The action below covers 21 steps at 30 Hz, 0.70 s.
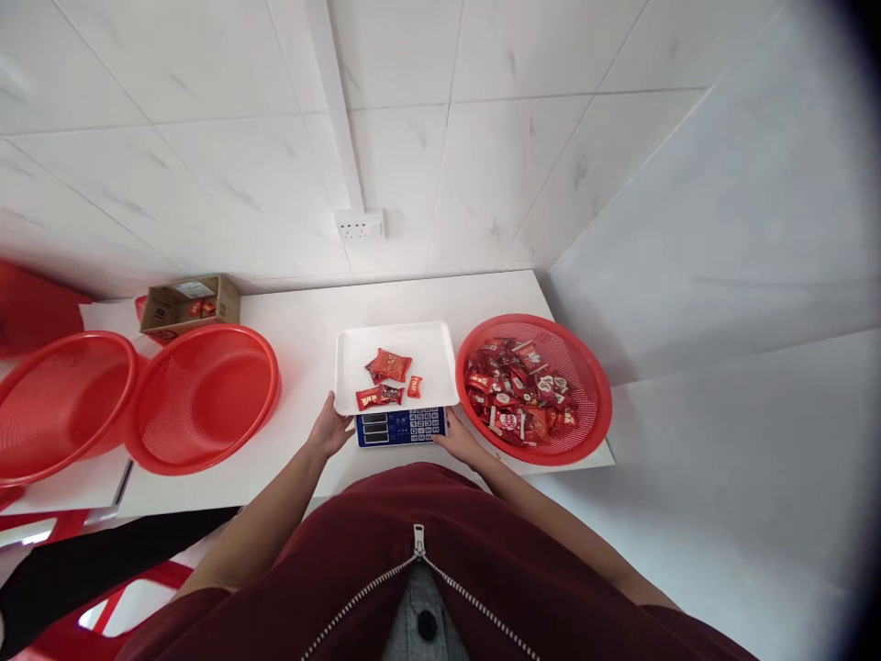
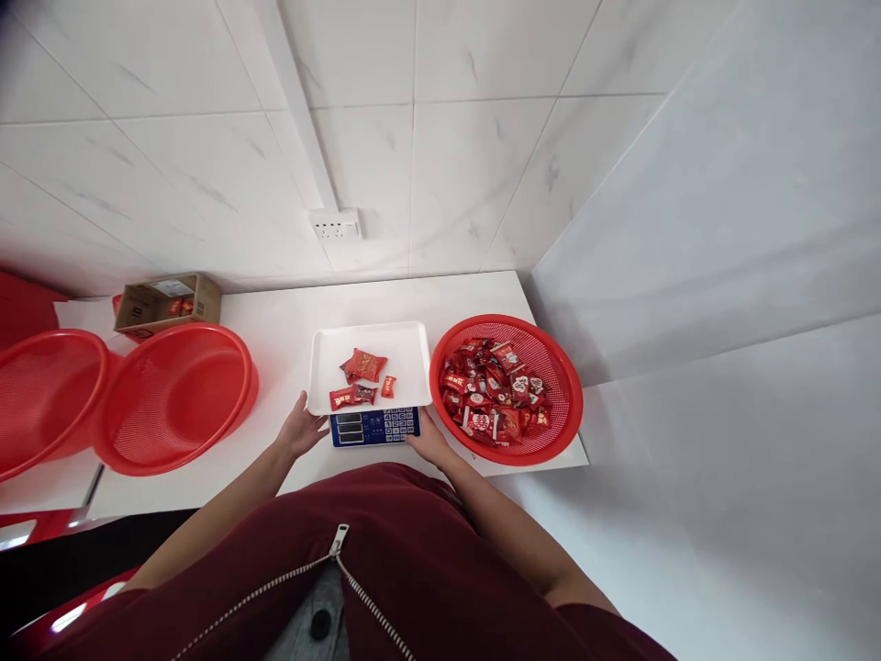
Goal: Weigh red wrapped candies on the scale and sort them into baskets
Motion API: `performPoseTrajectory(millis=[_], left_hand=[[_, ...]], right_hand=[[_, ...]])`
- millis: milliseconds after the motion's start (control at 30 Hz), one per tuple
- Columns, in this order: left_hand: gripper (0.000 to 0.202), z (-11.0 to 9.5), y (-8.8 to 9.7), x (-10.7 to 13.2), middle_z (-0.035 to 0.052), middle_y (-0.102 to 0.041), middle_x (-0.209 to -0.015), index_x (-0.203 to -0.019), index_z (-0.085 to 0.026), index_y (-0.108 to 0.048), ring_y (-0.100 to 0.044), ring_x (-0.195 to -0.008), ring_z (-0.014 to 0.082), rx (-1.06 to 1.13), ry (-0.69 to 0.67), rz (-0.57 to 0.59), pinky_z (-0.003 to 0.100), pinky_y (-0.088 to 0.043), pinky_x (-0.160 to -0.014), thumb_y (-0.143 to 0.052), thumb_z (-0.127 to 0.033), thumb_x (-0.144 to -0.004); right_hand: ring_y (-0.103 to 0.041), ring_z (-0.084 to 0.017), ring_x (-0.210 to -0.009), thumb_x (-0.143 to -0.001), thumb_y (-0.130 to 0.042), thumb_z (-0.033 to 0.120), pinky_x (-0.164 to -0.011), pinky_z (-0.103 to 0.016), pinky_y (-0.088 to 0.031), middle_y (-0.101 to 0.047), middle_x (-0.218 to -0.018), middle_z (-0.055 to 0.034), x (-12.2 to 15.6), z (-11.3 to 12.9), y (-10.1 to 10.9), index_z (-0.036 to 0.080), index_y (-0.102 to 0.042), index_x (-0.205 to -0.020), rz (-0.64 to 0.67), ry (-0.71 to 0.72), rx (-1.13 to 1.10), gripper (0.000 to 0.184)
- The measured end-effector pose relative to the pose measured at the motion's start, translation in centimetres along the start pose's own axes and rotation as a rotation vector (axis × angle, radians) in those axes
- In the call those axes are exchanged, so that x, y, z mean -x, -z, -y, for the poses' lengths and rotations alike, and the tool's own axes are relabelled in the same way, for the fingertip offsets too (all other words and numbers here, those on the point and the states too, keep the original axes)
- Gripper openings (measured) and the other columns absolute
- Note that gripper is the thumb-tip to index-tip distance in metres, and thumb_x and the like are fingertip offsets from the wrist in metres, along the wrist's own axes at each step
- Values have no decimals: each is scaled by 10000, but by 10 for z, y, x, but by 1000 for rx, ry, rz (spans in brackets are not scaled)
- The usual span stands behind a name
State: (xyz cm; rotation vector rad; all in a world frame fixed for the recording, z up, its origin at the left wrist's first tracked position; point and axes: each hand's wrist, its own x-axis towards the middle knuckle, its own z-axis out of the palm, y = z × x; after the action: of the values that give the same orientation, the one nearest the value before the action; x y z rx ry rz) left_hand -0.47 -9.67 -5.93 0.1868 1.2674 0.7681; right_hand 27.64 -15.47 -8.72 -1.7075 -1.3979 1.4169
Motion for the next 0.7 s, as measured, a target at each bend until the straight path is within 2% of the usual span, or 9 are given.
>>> performPoseTrajectory(millis=[100, 167, 233, 267, 367, 467, 533, 600, 700], left_hand=[[497, -4, 1, 0, 87, -655, -963, -1097, -208, -585, -605, -891, 248, -56, -49, -53, 425, -458, -803, -342, -584, -881], [458, -7, 3, 1, 99, -640, -1023, -1126, -212, -551, -597, -953, 261, -101, -126, -117, 426, -443, -833, -416, -561, -864], [414, -10, 5, 2, 94, -598, -1144, -1160, -240, -516, -537, -1095, 271, -165, -245, -187, 400, -412, -894, -537, -489, -829], [420, -11, 4, 3, 85, -557, -1225, -1170, -257, -505, -467, -1188, 276, -205, -313, -212, 382, -385, -934, -601, -434, -802], [467, -13, -8, 7, 39, -397, -1406, -1146, -272, -534, -194, -1365, 274, -358, -486, -208, 334, -266, -1047, -715, -263, -716], [449, -12, -30, 7, 38, -383, -1416, -1055, -249, -604, -113, -1379, 293, -518, -558, -107, 330, -185, -1094, -758, -172, -641], [458, -9, -45, 3, 67, -443, -1360, -996, -238, -630, -135, -1362, 327, -612, -563, -51, 356, -172, -1095, -782, -124, -579], [464, -6, -57, -3, 86, -492, -1294, -953, -235, -636, -164, -1341, 352, -690, -556, -30, 378, -171, -1085, -790, -90, -539], [429, -7, -65, -12, 92, -536, -1199, -935, -238, -628, -220, -1307, 356, -775, -549, -51, 394, -204, -1048, -767, -84, -560]], right_hand=[[-557, -250, -1089, -618, -622, 116, -942, -390, -419, -612, -1164, -95, 9, 7, 6, 166, -493, -1240, 52, 34, 94, 638], [-596, -286, -1005, -598, -662, 138, -897, -400, -440, -671, -1019, -97, 14, 16, 14, 164, -634, -1049, 92, 50, 162, 453], [-635, -277, -891, -637, -673, 201, -837, -384, -466, -700, -888, -77, 14, 28, 27, 186, -689, -892, 118, 79, 215, 256], [-643, -259, -859, -684, -652, 240, -819, -371, -473, -704, -869, -65, 11, 35, 34, 197, -694, -871, 115, 99, 236, 197], [-621, -226, -955, -820, -525, 285, -880, -361, -448, -679, -1031, -70, -9, 57, 58, 196, -655, -1038, 16, 151, 306, 270], [-506, -255, -1155, -858, -471, 252, -996, -419, -349, -558, -1252, -128, -37, 74, 69, 145, -548, -1216, -98, 174, 404, 382], [-461, -233, -1205, -867, -470, 247, -1021, -384, -330, -526, -1292, -119, -53, 81, 61, 147, -522, -1248, -71, 217, 455, 397], [-442, -215, -1220, -829, -549, 251, -1021, -340, -334, -510, -1311, -89, -66, 85, 42, 176, -513, -1261, 6, 272, 503, 440], [-429, -248, -1213, -739, -653, 211, -972, -340, -374, -467, -1338, -88, -76, 88, 10, 207, -439, -1329, 73, 307, 574, 627]])
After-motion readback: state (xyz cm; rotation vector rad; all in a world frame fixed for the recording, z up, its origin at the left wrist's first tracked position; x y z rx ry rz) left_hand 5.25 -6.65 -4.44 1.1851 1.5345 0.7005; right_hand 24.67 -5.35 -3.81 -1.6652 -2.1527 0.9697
